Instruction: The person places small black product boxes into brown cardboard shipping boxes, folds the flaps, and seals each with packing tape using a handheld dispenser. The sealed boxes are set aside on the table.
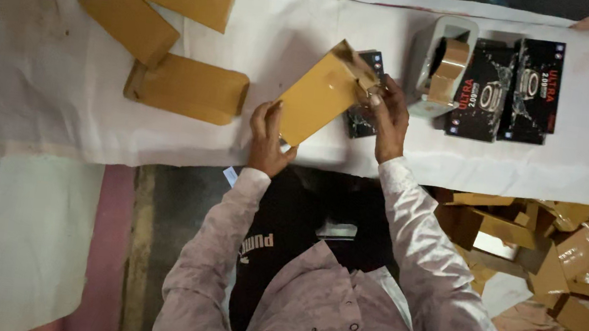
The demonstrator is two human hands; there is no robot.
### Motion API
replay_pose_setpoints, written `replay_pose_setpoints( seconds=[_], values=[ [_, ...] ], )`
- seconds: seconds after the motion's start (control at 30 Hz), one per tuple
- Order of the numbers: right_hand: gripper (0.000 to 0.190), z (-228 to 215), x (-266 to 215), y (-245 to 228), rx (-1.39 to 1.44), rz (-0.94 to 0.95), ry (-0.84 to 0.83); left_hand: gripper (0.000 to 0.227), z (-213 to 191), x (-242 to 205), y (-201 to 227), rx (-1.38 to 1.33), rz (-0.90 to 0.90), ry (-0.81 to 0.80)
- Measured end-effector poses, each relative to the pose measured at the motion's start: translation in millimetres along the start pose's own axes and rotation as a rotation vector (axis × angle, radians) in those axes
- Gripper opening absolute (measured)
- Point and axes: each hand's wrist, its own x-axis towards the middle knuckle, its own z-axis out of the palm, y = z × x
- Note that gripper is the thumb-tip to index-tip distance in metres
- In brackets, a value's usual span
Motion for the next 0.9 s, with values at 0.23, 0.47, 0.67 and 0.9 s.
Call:
replay_pose_setpoints(
  seconds=[0.23, 0.47, 0.67, 0.9],
  values=[
    [0.024, 17, 12, -16, -0.059, -0.075, 0.154, 0.102, 12, -1, 17, 0.062, 0.065, -0.052],
    [0.037, 24, 13, -15, -0.321, -0.324, 0.088, 0.098, -2, 48, 78, -0.334, 0.008, 0.009],
    [0.043, 35, 17, -16, -0.212, -0.227, 0.039, 0.051, -12, 138, 101, -0.473, 0.131, -0.112],
    [0.03, 46, 22, -42, -0.138, -0.179, 0.024, 0.022, 1, 162, 110, -0.479, -0.128, -0.12]
  ],
)
